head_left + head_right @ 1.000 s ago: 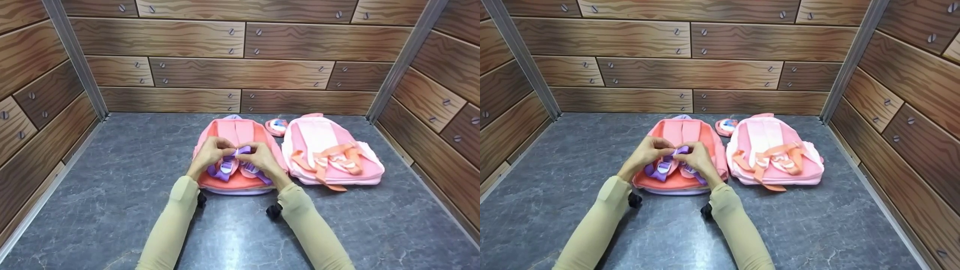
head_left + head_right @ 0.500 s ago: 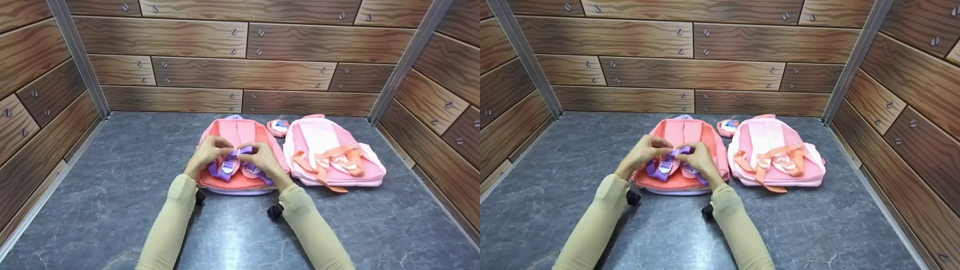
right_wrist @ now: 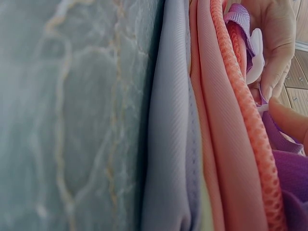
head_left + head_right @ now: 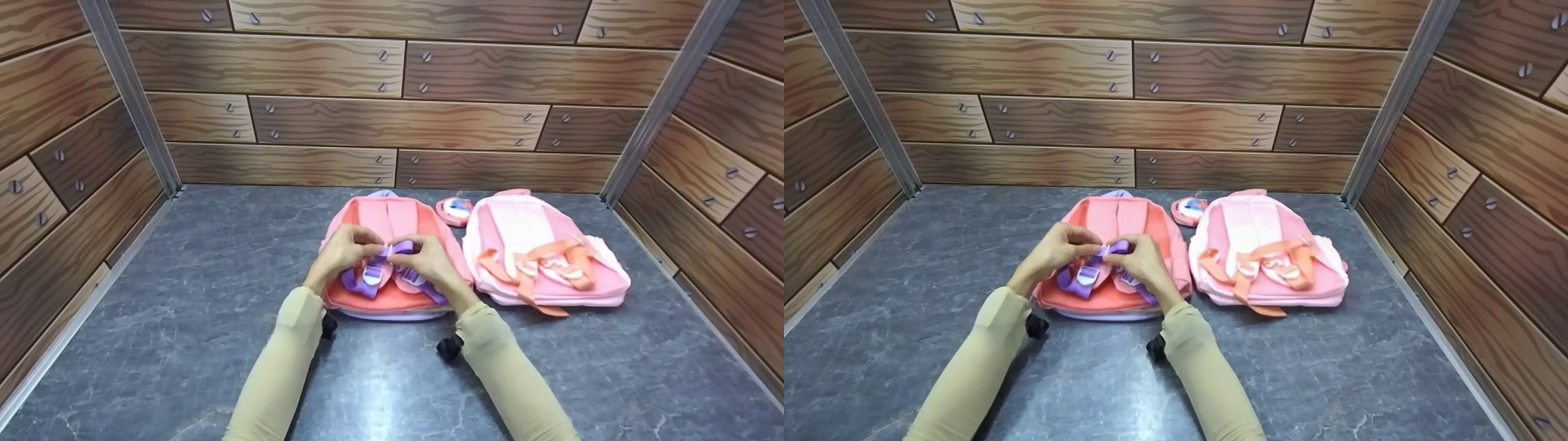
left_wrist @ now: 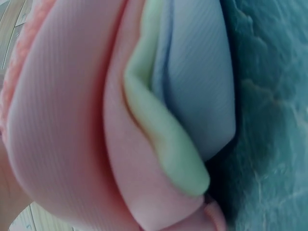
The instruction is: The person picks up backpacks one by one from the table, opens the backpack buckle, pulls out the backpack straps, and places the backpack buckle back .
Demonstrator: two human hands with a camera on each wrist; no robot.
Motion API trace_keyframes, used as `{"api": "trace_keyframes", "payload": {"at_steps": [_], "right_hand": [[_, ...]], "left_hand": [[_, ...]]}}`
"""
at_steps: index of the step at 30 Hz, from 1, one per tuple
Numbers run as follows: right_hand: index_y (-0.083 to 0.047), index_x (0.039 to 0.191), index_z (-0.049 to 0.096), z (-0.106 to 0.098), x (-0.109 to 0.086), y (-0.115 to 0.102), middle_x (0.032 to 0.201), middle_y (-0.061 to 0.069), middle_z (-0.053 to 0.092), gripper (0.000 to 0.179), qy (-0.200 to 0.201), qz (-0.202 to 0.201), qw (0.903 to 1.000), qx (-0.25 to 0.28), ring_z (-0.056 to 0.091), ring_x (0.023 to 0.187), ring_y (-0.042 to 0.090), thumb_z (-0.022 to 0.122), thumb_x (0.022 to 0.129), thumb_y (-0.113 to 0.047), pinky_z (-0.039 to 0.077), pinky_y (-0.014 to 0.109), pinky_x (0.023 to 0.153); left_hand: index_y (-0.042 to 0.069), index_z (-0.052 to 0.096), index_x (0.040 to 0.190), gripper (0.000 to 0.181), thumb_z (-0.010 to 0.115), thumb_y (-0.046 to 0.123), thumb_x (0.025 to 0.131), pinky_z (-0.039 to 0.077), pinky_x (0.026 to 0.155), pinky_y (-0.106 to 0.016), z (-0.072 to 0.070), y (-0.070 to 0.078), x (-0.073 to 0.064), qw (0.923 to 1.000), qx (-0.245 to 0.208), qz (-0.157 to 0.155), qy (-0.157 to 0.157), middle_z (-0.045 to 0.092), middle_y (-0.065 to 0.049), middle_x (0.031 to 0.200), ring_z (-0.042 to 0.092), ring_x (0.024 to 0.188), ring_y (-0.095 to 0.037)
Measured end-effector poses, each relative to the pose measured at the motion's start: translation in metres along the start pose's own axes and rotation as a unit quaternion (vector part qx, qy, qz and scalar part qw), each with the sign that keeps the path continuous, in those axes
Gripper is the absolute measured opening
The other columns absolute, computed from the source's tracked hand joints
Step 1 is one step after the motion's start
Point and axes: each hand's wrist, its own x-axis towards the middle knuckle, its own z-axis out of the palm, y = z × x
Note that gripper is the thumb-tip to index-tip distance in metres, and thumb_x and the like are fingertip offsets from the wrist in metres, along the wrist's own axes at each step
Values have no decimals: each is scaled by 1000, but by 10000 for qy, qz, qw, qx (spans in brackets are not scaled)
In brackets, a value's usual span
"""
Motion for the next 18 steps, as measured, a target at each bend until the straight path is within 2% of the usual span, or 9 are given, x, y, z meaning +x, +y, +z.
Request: {"api": "trace_keyframes", "payload": {"at_steps": [12,18], "right_hand": [[-4,107,74,0,0,1,94,4,73,30,-25,-77,10000,-52,62,76,7,80,77,-7,50,22,70],[-4,107,74,-1,-1,0,92,2,72,31,-2,9,10000,-38,61,74,8,81,77,-8,50,22,69]], "left_hand": [[3,73,96,11,71,10,88,39,38,-21,1,-2,0,9998,-125,-48,-166,65,-3,73,45,43,-8],[2,74,94,9,72,8,87,38,41,-19,-2,-3,0,9999,-134,-12,-9,67,-2,76,46,47,-6]]}}
